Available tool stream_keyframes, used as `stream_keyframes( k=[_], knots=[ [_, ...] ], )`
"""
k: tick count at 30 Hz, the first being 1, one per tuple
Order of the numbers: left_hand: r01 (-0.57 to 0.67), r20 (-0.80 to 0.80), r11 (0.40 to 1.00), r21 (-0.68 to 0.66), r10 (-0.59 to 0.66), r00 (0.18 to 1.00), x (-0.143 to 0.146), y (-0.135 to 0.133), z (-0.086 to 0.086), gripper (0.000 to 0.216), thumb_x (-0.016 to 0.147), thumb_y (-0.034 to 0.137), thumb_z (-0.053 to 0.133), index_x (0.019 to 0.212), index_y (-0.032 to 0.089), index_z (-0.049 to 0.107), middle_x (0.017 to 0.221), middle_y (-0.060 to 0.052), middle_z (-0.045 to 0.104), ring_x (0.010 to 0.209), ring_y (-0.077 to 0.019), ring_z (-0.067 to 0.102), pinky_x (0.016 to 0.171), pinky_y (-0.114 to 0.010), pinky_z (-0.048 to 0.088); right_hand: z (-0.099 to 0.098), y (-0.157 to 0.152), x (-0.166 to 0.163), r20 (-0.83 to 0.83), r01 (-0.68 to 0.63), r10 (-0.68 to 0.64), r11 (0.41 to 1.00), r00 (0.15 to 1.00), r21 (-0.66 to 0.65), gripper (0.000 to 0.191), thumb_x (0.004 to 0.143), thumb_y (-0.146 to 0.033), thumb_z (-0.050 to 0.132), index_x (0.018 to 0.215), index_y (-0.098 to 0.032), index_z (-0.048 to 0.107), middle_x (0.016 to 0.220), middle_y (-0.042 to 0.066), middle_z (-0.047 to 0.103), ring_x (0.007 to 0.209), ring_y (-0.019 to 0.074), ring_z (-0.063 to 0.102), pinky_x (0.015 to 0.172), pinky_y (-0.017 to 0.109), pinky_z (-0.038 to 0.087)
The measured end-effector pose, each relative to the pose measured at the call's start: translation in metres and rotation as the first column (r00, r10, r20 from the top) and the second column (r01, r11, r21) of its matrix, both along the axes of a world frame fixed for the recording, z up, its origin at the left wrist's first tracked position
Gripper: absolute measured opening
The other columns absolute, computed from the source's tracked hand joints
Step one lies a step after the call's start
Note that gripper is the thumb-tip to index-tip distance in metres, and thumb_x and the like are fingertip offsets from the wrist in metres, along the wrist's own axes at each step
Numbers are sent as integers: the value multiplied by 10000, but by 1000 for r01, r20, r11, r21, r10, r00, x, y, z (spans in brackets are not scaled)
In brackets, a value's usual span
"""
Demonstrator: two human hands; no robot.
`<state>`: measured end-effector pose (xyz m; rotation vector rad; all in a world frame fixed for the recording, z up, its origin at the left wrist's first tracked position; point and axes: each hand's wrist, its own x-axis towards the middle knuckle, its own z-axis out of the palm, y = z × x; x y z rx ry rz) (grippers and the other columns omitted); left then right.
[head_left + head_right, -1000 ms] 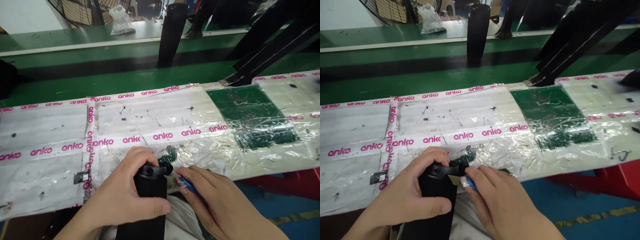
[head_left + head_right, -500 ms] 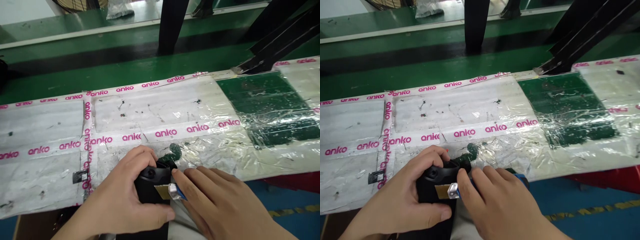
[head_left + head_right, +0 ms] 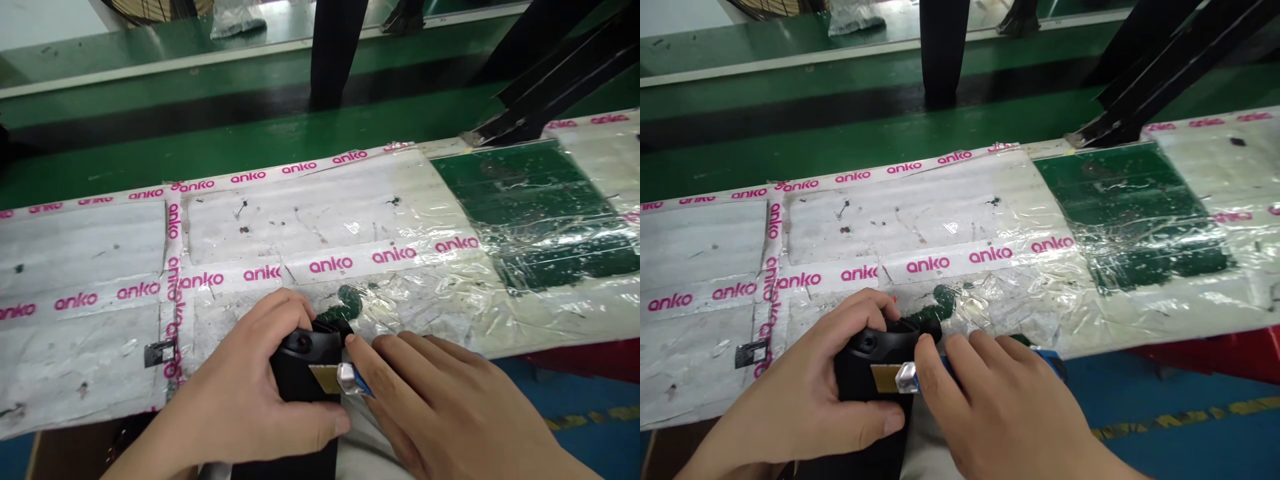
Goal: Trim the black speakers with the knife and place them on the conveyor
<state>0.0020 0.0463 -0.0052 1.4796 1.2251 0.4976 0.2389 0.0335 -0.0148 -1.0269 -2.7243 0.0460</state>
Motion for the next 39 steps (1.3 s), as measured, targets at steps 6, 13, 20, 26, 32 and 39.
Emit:
stream_keyframes(
  k=[6,13,20,26,32,39],
  knots=[
    [-2,6,1000,-4,2,1000,0,0,-1,443,635,159,874,874,251,513,1108,10,589,1016,-231,595,835,-328,479,0,0,1,1,2,-2,1000,1000,27,383,902,-76,479,1272,-129,562,843,48,720,659,256,683,562,397,488],
    [0,8,1000,-8,0,1000,-1,0,-2,467,627,172,895,893,255,520,1114,15,584,1022,-226,591,846,-324,482,0,1,1,20,-8,7,1000,1000,20,406,882,-71,480,1274,-130,567,844,40,720,660,252,689,568,395,487],
    [-4,18,1000,-23,4,1000,-1,0,-2,460,628,199,913,855,249,515,1104,13,592,1007,-228,600,802,-314,474,2,0,2,28,2,-3,1000,1000,29,399,893,-87,473,1278,-137,565,846,38,725,665,250,692,573,392,490],
    [-6,18,1000,-20,6,1000,0,2,-3,476,612,207,923,842,249,508,1082,13,587,988,-229,599,787,-315,469,1,1,2,41,-9,9,1000,999,-3,417,879,-88,479,1286,-134,556,848,37,715,660,246,686,559,391,493],
    [-9,20,1000,-19,9,1000,0,3,-2,468,614,202,917,840,247,511,1087,8,590,988,-234,602,784,-319,471,0,-1,3,48,3,-2,1000,999,-14,435,867,-93,506,1298,-138,546,870,33,701,676,240,671,572,386,490],
    [-20,-4,1000,-5,20,1000,1,2,0,458,604,133,853,876,254,505,1073,28,587,956,-206,596,811,-324,485,3,-6,1,103,37,-33,998,994,-41,509,796,-77,497,1298,-162,510,853,19,683,648,226,658,543,375,482]
  ],
)
